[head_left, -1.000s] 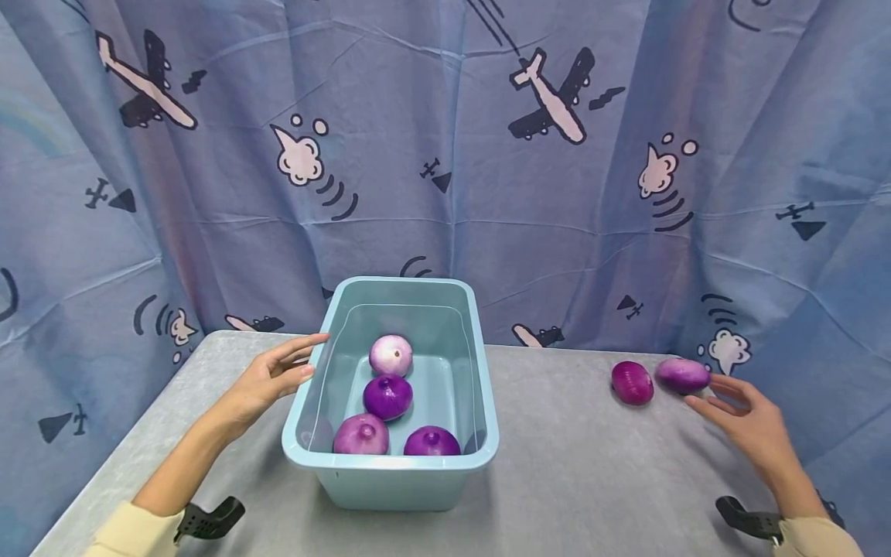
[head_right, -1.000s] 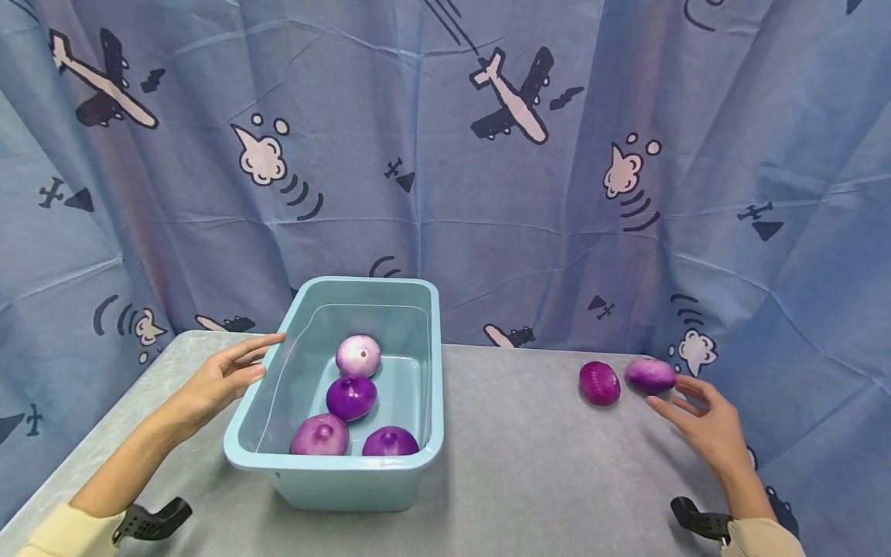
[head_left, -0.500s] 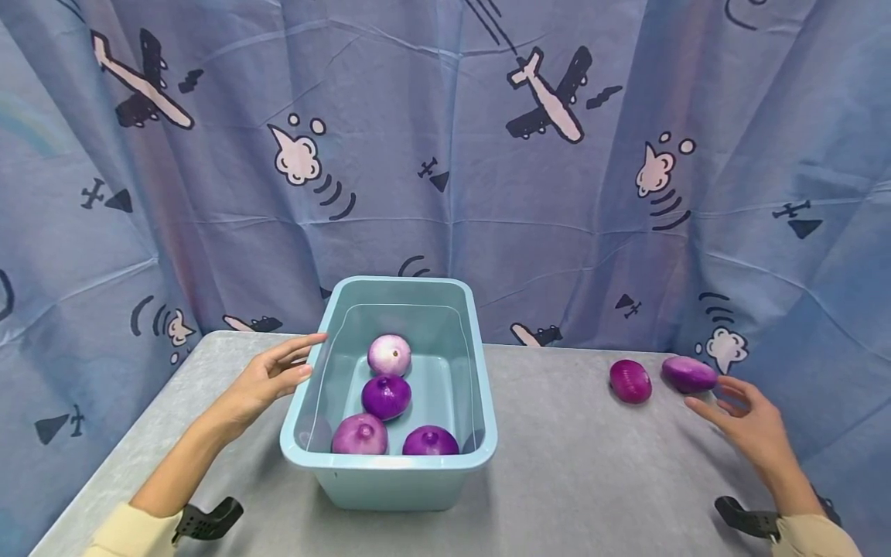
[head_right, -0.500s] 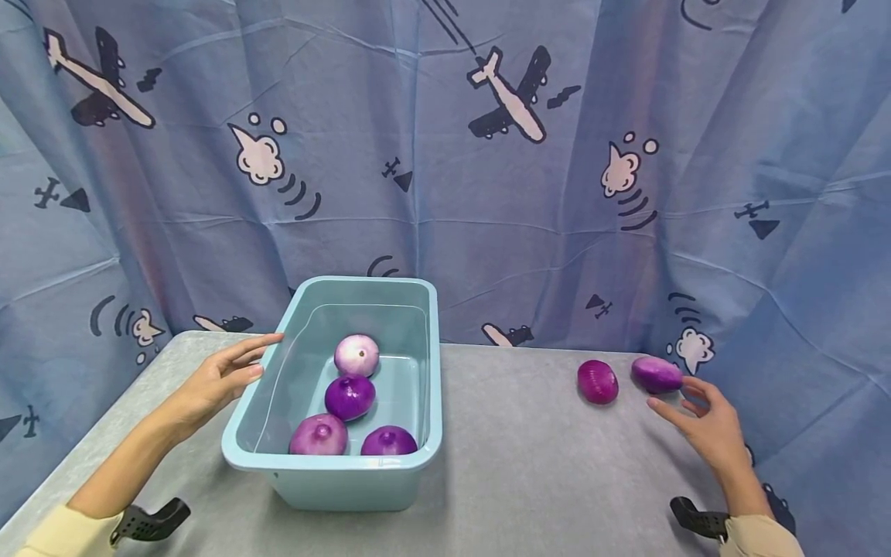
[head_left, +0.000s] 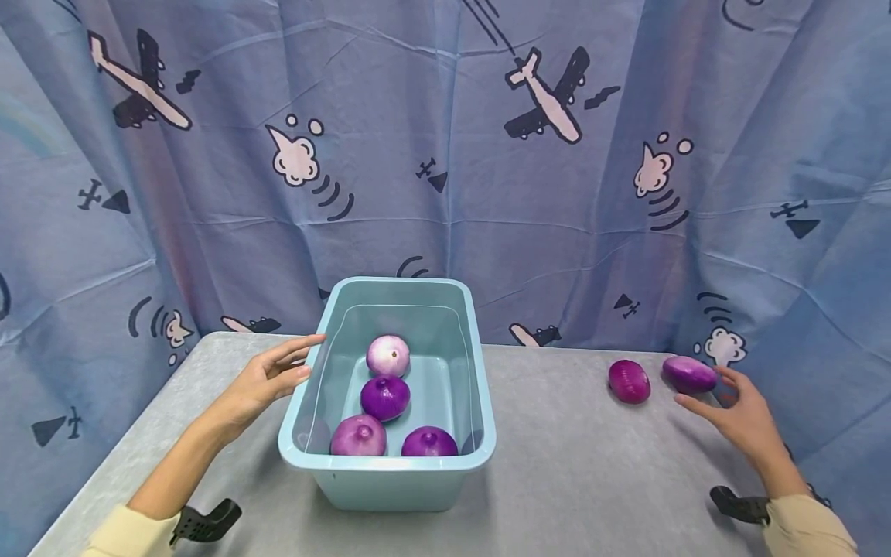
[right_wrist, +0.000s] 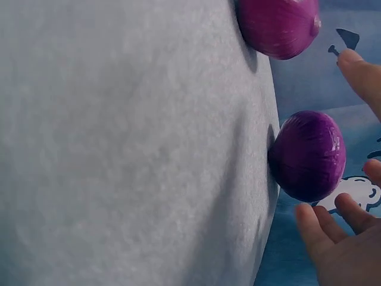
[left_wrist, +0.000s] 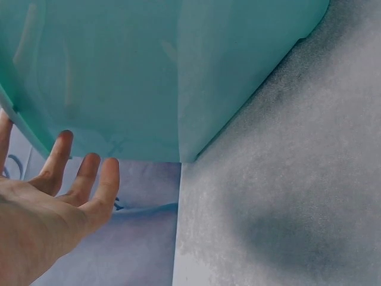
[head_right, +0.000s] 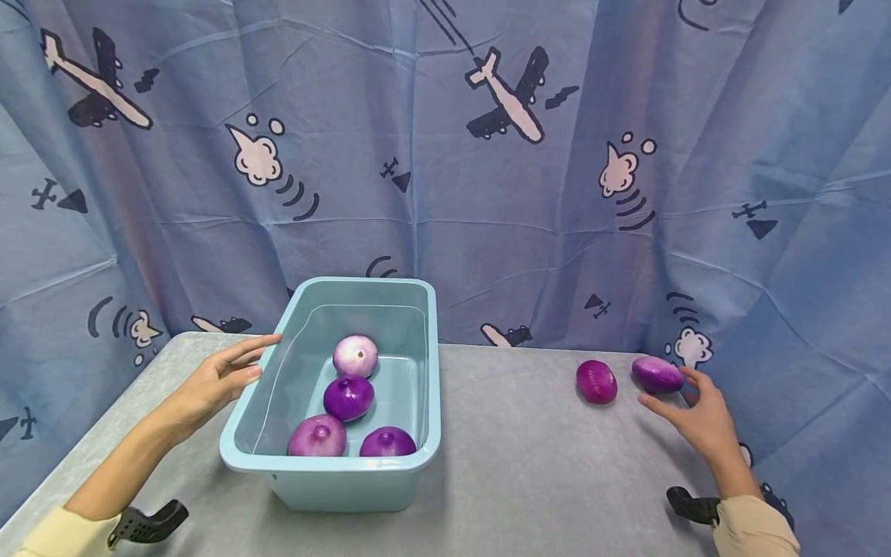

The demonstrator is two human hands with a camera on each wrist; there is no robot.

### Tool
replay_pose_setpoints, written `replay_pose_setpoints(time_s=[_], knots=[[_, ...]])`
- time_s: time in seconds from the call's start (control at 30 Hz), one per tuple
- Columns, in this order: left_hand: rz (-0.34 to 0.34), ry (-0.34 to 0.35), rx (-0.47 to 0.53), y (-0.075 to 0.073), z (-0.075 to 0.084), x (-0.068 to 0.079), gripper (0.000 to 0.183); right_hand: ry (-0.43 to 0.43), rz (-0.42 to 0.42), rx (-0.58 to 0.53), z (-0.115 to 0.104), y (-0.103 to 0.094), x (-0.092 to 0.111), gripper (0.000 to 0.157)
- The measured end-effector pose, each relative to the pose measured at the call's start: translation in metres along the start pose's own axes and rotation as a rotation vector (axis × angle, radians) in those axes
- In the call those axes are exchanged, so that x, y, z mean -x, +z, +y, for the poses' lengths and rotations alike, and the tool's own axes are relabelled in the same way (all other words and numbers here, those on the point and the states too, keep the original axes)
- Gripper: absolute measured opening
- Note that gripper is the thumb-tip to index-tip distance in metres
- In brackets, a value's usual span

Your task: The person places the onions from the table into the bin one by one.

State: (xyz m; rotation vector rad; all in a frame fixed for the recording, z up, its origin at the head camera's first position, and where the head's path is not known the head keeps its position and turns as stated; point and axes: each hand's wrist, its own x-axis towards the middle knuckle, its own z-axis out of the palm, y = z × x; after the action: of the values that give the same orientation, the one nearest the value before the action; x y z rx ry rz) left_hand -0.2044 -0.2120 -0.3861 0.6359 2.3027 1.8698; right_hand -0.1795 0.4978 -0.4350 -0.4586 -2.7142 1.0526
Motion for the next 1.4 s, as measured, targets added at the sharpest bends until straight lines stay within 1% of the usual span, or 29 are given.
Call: replay_pose_setpoints(time_s=[0.43,0.83,1.0,1.2,1.4], knots=[[-0.002,0.0,0.006,0.0,0.0,0.0,0.05,-0.064,-0.002,0.08,0.004,0.002,-0.01,0.11],[-0.012,0.006,0.023,0.0,-0.001,-0.001,0.05,-0.097,0.002,0.092,0.005,0.004,-0.018,0.111],[-0.004,0.006,0.014,0.0,-0.001,-0.001,0.05,-0.133,0.012,0.094,0.006,0.006,-0.024,0.109],[-0.003,0.004,0.013,-0.001,-0.001,-0.002,0.05,-0.152,-0.009,0.096,0.008,0.006,-0.032,0.105],[-0.007,0.007,0.019,0.0,-0.001,-0.001,0.05,-0.187,-0.003,0.129,0.015,0.007,-0.041,0.096]])
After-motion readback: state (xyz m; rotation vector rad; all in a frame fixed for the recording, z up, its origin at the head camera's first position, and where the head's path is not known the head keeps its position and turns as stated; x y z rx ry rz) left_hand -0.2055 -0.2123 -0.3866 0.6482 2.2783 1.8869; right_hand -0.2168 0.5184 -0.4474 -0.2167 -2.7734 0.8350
